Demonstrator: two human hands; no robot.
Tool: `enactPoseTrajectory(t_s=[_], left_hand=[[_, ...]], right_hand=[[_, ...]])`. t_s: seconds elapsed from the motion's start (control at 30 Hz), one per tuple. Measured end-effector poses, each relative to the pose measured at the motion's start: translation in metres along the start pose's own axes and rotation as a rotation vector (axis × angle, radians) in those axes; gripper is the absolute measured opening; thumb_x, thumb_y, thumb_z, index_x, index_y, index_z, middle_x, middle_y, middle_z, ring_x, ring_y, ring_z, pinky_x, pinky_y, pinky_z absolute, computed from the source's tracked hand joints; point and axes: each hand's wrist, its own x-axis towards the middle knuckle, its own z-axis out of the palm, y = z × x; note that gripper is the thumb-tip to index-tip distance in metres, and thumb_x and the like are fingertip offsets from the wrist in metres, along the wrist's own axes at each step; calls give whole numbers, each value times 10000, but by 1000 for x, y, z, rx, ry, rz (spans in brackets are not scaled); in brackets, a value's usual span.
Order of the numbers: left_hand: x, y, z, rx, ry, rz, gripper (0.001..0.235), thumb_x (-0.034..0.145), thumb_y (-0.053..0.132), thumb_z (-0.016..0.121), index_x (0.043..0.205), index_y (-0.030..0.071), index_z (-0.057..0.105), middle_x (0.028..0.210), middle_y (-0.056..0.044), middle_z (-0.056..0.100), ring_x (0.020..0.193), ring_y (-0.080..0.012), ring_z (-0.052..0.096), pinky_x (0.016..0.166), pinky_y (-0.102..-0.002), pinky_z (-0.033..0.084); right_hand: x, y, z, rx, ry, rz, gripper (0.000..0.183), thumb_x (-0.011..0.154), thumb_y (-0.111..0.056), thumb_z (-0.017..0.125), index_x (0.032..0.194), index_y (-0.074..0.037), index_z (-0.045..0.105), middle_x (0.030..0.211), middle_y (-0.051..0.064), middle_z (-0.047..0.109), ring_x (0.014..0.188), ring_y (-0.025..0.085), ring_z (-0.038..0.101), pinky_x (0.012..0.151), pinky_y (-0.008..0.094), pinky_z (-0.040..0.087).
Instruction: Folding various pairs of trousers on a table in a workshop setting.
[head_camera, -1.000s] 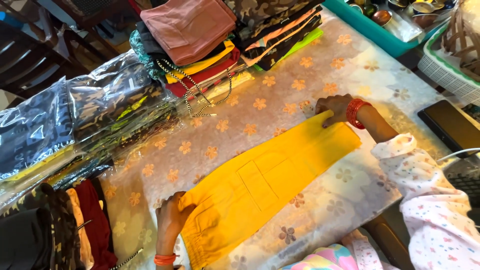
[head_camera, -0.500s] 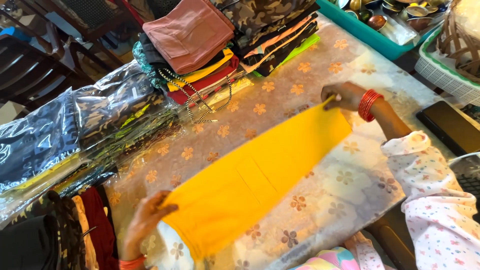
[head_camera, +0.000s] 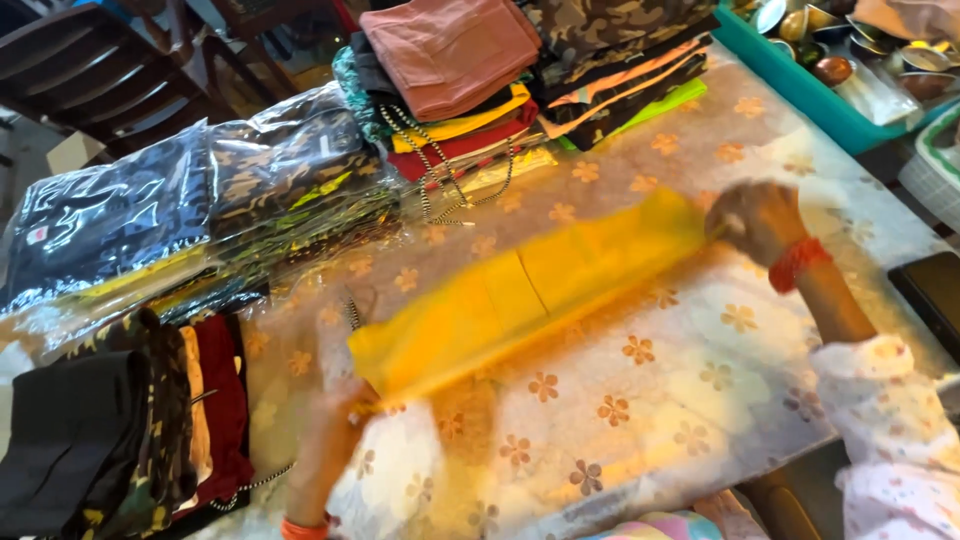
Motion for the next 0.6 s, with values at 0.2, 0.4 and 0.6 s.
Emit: enactPoseTrajectory(t_s=[0.2, 0.4, 0.6], left_hand=[[-45, -7, 28, -96, -249, -112, 286, 682, 47, 852, 846, 41, 618, 834, -89, 699, 867, -308, 667, 741, -413, 506], [-58, -4, 18, -13, -283, -78, 320, 667, 57, 856, 857, 61, 599, 846, -76, 678, 917, -317, 648, 785, -424, 485], [-46, -5, 18, -118, -283, 21, 484, 656, 83, 868, 1080, 75, 635, 1027, -78, 730, 1021, -311, 684, 860, -404, 526]], right_hand=[[-47, -8, 22, -61, -172, 80, 165, 724, -268, 816, 876, -313, 768, 1129, -50, 669, 1163, 243, 588, 1037, 454, 406], [-68, -22, 4, -24, -286, 87, 188, 719, -338, 835, 891, -297, 769, 1134, -53, 673, 1188, 224, 589, 1055, 446, 419], [-67, -63, -17, -255, -481, 54, 401, 764, -193, 745, 1150, -294, 703, 1340, 10, 614, 1318, 236, 523, 1139, 433, 383]])
